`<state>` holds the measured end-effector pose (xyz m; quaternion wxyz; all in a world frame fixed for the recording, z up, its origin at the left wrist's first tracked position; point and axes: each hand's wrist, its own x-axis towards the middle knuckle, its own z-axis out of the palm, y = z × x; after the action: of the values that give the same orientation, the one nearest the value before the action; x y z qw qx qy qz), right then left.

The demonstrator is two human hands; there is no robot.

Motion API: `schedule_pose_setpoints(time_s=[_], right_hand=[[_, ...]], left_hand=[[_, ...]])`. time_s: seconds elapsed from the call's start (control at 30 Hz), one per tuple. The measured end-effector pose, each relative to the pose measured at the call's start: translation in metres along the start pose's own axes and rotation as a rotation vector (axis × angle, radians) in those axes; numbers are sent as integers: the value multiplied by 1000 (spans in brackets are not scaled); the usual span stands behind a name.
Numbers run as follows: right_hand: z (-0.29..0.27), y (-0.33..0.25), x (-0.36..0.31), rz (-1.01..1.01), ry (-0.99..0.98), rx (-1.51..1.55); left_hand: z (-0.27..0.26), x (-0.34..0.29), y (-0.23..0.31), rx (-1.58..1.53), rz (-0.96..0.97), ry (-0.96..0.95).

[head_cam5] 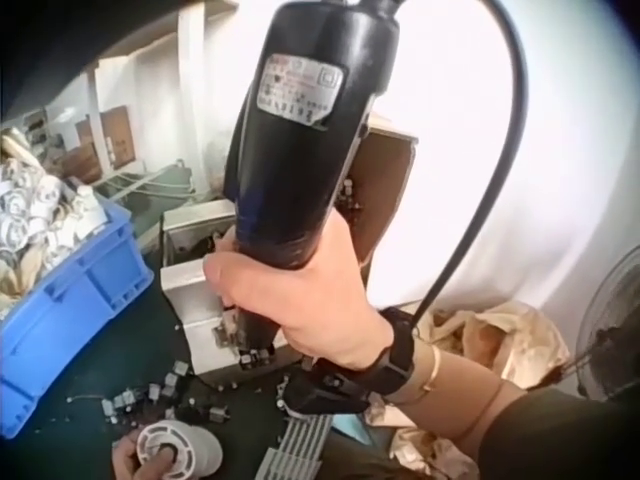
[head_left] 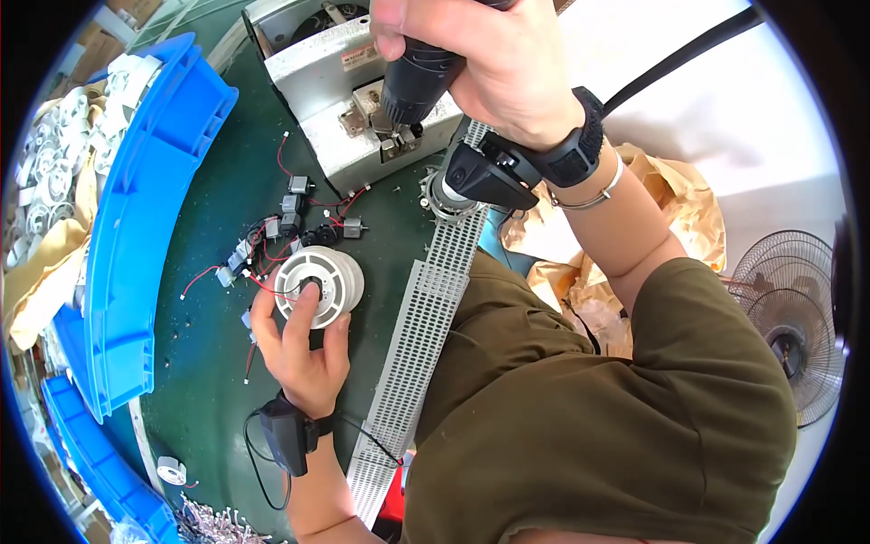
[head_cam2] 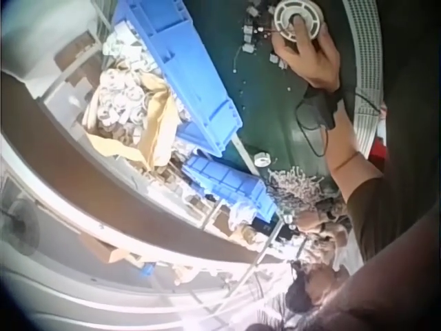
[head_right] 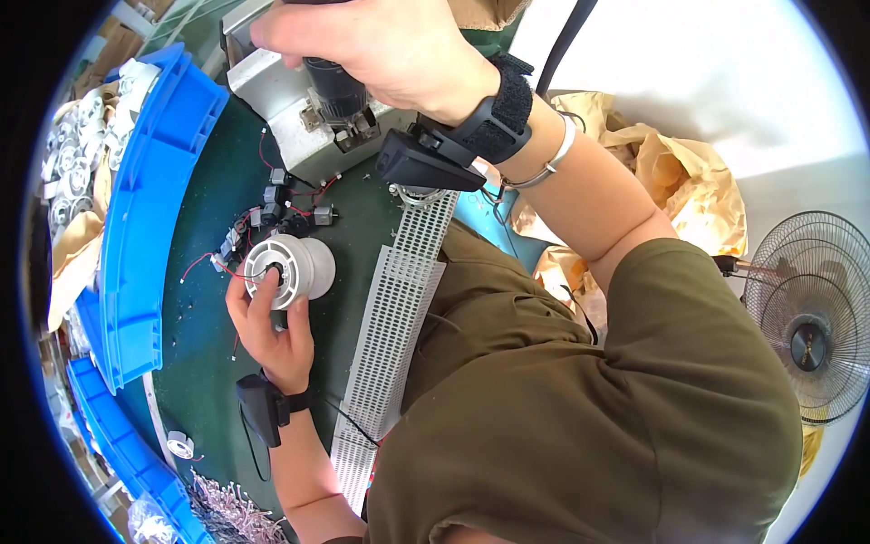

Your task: Assembling small electronic components by fitting wires into housings and securing them using an electric screwdriver.

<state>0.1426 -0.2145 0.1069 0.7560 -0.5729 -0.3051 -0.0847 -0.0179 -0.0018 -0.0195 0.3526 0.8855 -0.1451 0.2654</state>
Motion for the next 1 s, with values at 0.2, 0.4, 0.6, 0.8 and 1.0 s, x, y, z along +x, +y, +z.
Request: schedule_pose_setpoints(time_s=[0.2, 0.4, 0.6, 0.8, 1.0], right_hand=[[4, -6, -1, -57, -36, -185], [3, -6, -12, -77, -143, -177], [25, -32, -12, 161, -67, 332], [59, -37, -8, 269, -137, 398], [57, -23, -7, 383, -291, 456]], left_hand=[[0, 1, 0, -21, 17, 16], [1, 4, 0, 12, 42, 34], [3, 9, 2, 46, 88, 82], [-1, 12, 5, 48, 86, 89], [-15, 17, 29, 114, -8, 305]])
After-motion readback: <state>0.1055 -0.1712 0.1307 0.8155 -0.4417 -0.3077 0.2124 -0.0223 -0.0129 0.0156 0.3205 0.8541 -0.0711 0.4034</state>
